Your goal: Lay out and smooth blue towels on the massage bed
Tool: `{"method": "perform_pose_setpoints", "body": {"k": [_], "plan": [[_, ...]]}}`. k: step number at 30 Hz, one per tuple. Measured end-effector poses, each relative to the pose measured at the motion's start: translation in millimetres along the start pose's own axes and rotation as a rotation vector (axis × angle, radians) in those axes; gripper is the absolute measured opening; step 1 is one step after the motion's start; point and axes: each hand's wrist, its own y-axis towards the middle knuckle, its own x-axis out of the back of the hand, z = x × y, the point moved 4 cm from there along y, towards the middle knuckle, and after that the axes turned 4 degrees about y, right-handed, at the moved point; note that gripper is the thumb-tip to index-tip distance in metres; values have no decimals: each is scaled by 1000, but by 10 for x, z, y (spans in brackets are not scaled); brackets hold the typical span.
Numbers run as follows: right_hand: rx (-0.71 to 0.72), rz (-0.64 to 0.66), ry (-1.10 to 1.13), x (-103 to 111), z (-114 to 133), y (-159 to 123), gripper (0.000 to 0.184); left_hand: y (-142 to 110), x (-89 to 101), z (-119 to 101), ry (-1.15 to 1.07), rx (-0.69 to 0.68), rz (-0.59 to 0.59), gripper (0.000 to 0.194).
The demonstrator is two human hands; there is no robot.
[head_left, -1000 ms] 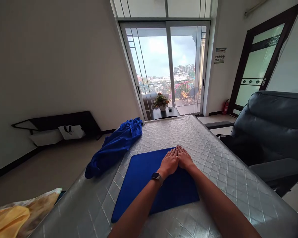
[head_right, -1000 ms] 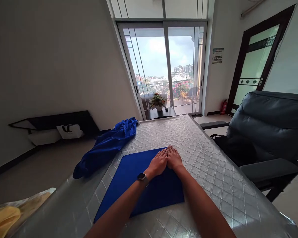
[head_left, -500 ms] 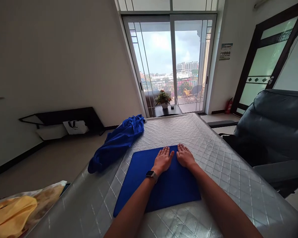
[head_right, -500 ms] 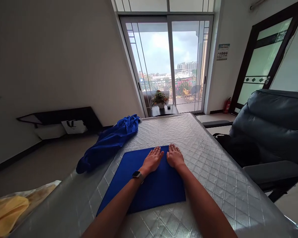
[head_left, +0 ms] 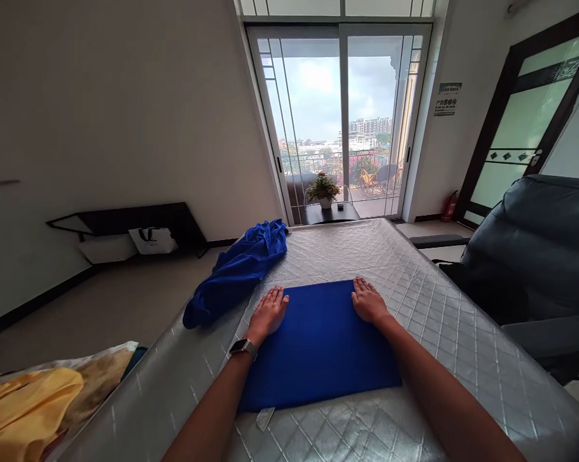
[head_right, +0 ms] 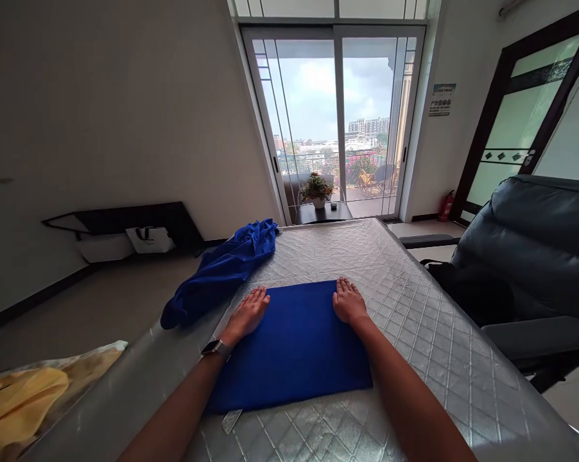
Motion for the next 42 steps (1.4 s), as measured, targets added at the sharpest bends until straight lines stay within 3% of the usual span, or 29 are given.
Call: {"method": "perform_pose_setpoints", "body": {"k": [7, 42], "plan": [[-5, 9, -60, -12, 2, -4, 67, -2, -73, 28, -48, 32, -37, 62], [9, -6, -105, -32, -5, -7, 64, -83, 29, -51, -93, 51, -80, 63]]}}
